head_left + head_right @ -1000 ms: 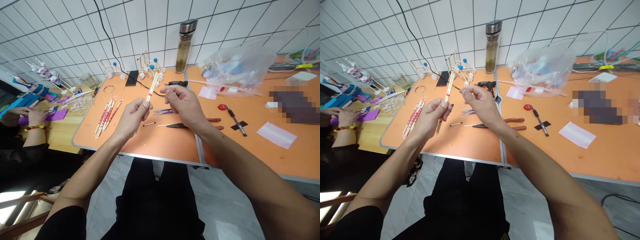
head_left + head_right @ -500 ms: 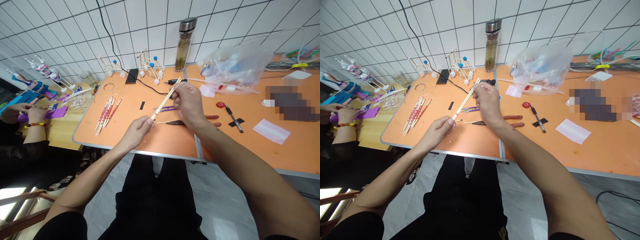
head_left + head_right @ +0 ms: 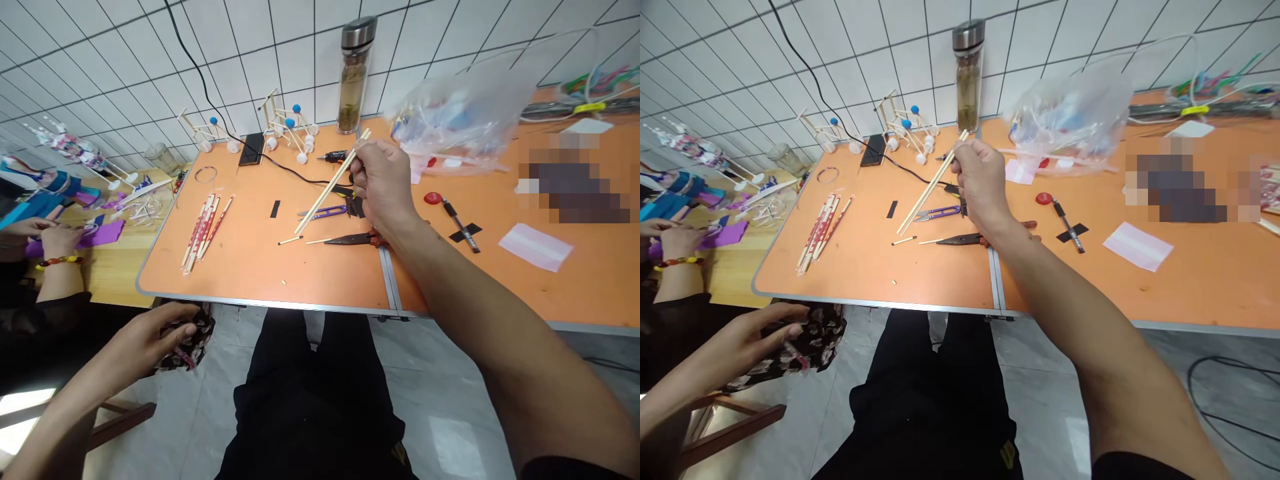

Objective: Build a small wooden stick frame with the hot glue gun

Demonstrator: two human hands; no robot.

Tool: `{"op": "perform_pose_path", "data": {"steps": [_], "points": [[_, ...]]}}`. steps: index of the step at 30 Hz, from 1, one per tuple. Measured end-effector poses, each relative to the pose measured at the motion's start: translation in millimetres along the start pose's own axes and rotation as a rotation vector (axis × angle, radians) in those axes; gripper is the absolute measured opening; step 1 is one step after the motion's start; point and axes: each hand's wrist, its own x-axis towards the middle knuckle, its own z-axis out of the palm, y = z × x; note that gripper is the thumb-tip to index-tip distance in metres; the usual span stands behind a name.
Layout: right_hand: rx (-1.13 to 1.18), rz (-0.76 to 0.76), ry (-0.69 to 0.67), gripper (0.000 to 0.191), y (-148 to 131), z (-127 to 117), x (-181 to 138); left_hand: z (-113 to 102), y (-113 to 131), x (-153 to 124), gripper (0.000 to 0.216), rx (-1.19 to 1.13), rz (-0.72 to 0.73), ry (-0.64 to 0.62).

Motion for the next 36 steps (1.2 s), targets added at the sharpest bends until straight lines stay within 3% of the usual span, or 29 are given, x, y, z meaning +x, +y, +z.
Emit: {"op": "perform_pose_path", "data": {"steps": [3,9,11,14,19,25,28,31,33,36], "points": [[-0.006,0.003,-0.028,0.047,-3.0,7.8,-9.0,5.1,52.2,28.7,0.046,-0.094,0.045,0.024],[-0.129,-0.040,-0.077,0.045,-14.2,19.4,-27.8,45.6,169.0,139.2,0.034,-0.373,0.465,0.121],[-0.171,-0.065,-0.088,0.045,-16.8,20.5,-31.6,61.6,190.6,168.6,0.034,-0.484,0.524,0.060],[-0.217,-0.086,-0.097,0.045,-17.5,20.3,-33.7,77.4,204.0,193.6,0.028,-0.710,0.496,-0.067],[-0.144,-0.041,-0.132,0.048,-10.5,18.4,-30.9,80.7,198.4,198.5,0.039,-0.902,0.397,-0.183],[-0.008,0.013,-0.096,0.045,-6.2,14.8,-23.2,66.1,171.2,190.7,0.031,-0.840,0.290,-0.155],[0.040,0.044,-0.061,0.038,-7.6,11.8,-18.5,46.3,139.5,196.4,0.023,-0.588,0.220,0.003],[0.060,0.084,-0.103,0.035,-7.1,10.8,-17.0,24.0,101.7,208.4,0.016,-0.119,0.085,0.250],[0.056,0.107,-0.141,0.034,-4.9,11.5,-17.6,14.4,80.6,216.1,0.013,0.188,0.005,0.262],[0.020,0.119,-0.182,0.035,0.3,13.5,-19.6,12.4,66.8,222.0,0.021,0.358,-0.014,0.268]]}}
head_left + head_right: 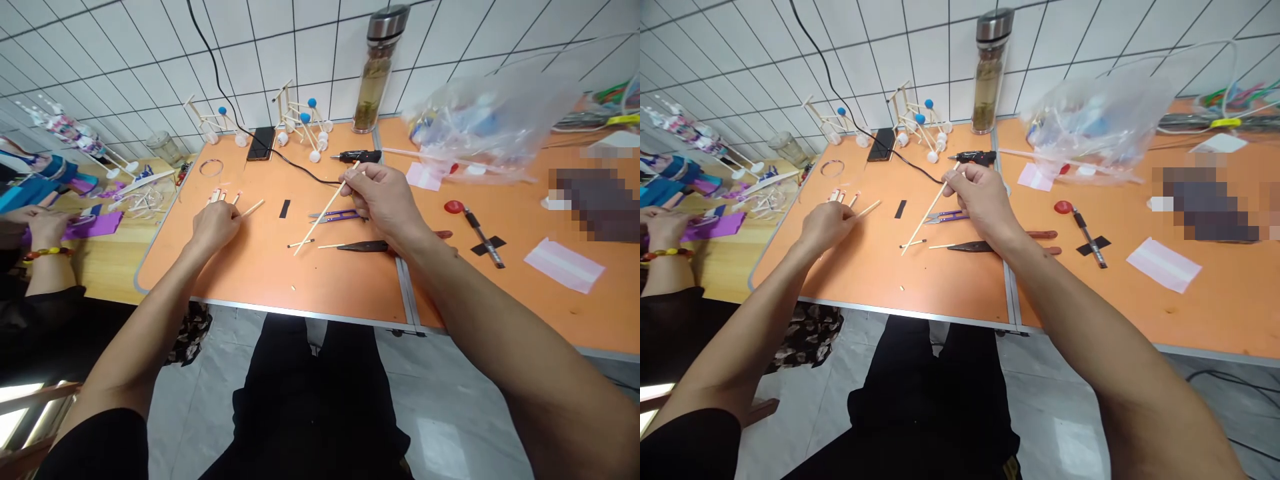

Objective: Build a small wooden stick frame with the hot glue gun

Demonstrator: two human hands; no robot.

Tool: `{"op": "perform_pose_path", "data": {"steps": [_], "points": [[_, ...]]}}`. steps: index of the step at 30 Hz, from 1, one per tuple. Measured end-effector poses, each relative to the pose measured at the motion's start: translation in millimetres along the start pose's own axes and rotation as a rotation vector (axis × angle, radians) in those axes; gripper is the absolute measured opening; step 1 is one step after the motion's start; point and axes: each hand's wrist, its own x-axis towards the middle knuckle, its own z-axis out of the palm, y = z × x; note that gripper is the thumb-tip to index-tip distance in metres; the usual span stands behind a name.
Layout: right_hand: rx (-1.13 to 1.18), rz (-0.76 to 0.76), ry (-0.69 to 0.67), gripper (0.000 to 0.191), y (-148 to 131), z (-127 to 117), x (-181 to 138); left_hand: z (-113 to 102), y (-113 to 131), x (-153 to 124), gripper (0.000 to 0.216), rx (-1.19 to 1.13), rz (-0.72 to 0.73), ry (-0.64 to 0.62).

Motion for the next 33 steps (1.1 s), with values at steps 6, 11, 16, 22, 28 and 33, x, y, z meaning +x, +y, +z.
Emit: {"op": "perform_pose_path", "data": {"steps": [6,11,16,22,28,33], "points": [[-0.135,-0.037,-0.057,0.040,2.2,8.4,-5.9,0.5,66.6,-12.9,0.031,-0.606,0.261,-0.047],[-0.125,-0.097,0.015,0.041,-2.0,13.0,-9.4,-0.5,144.0,-18.5,0.020,-1.068,0.307,-0.385],[0.052,-0.008,-0.017,0.052,4.1,2.6,-1.2,6.2,168.6,-13.1,0.022,-1.257,0.217,-0.409],[0.122,0.057,0.018,0.054,7.6,-2.2,3.9,16.4,166.3,-12.4,0.026,-1.429,0.205,-0.367],[0.018,0.049,0.049,0.066,10.2,-2.4,-1.8,24.5,166.3,-19.6,0.027,-1.471,0.142,-0.399],[0.055,0.070,0.056,0.067,13.4,-2.3,-2.2,29.9,168.5,-21.7,0.036,-1.464,0.164,-0.474]]}}
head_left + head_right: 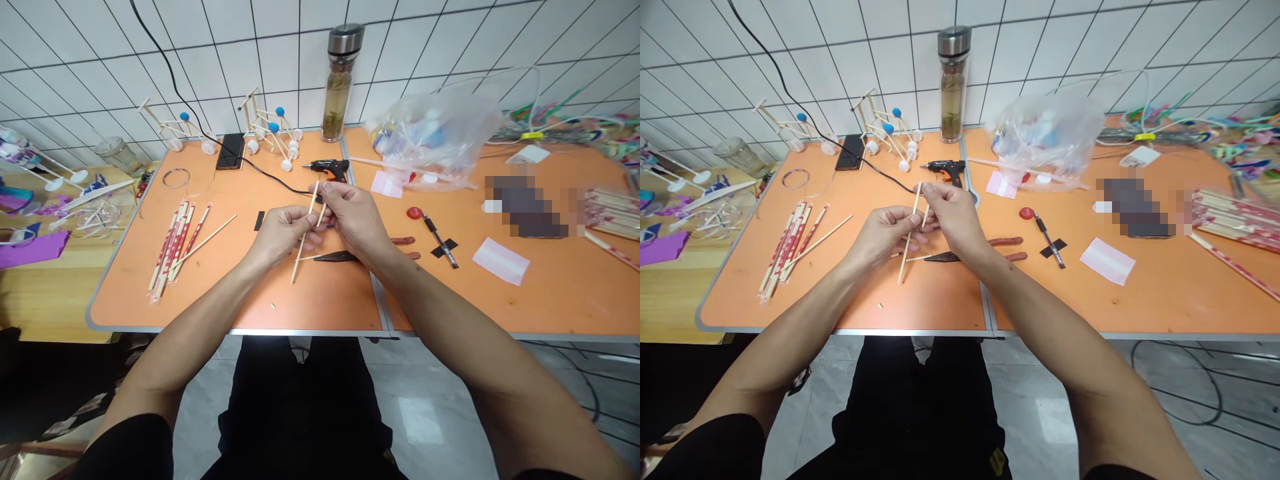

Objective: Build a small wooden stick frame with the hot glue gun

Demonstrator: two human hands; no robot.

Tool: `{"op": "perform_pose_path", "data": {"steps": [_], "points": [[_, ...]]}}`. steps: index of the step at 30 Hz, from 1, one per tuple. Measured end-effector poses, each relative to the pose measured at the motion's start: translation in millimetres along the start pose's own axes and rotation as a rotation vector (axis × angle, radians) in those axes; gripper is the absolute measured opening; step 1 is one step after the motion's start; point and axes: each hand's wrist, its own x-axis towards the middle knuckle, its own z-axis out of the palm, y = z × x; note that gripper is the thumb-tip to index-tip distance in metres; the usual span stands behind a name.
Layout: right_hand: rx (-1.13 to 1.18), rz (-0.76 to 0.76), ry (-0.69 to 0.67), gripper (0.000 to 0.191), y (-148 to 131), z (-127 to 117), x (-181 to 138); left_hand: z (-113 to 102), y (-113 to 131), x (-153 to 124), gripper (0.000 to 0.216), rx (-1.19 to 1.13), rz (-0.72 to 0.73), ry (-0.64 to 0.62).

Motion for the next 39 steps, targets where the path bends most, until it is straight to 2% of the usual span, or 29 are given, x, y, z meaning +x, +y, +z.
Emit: {"op": "perform_pose_path", "data": {"steps": [7,16,30,39], "points": [[0.062,0.058,-0.100,0.059,-2.1,4.9,-2.5,-7.9,-3.1,1.0,0.038,-0.047,-0.020,0.036],[0.093,0.092,-0.047,0.055,-6.9,4.0,-3.6,-13.5,-5.7,-4.2,0.049,-0.071,-0.062,-0.006],[0.087,0.102,-0.001,0.059,-9.7,3.4,-3.2,-14.4,-8.5,-6.2,0.056,-0.081,-0.104,-0.022],[0.040,0.062,-0.051,0.050,-18.2,5.9,-10.0,-15.4,-1.5,-8.8,0.054,-0.058,-0.027,-0.042]]}}
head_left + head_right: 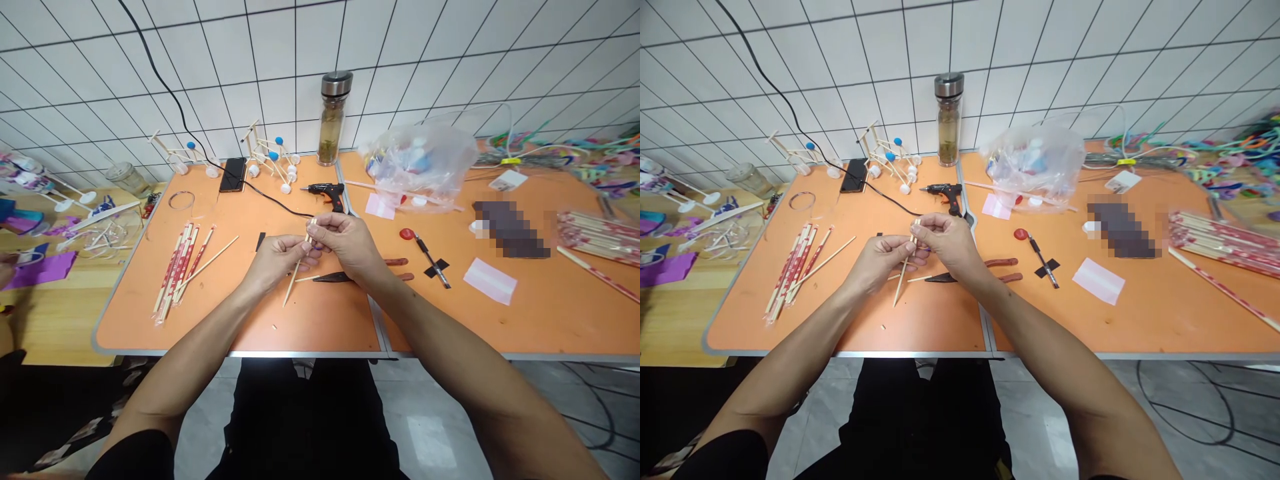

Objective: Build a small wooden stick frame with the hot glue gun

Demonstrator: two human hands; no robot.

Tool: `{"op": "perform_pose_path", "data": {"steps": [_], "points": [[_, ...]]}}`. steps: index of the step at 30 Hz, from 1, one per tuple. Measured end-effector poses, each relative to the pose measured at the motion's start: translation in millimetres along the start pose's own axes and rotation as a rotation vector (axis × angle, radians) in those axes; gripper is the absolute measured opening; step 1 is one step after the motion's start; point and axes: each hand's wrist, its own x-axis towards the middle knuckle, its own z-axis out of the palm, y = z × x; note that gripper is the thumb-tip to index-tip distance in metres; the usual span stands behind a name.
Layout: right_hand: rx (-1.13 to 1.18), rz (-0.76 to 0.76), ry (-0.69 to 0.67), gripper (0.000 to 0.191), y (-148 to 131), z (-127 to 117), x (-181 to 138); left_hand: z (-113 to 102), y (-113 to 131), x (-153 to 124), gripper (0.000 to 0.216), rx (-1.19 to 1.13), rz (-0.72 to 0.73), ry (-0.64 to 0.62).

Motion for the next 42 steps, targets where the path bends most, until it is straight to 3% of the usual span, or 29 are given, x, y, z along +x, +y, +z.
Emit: {"op": "perform_pose_path", "data": {"steps": [14,30,42], "points": [[0.031,0.012,-0.005,0.047,0.6,4.2,-4.4,-0.5,5.4,-3.8,0.054,-0.017,-0.064,-0.005],[0.040,0.072,-0.050,0.052,9.7,4.2,-2.5,-2.0,0.9,0.7,0.055,-0.087,-0.130,-0.103],[-0.171,-0.054,-0.025,0.052,13.2,9.9,-9.6,-5.2,-3.4,9.6,0.052,-0.336,0.058,0.152]]}}
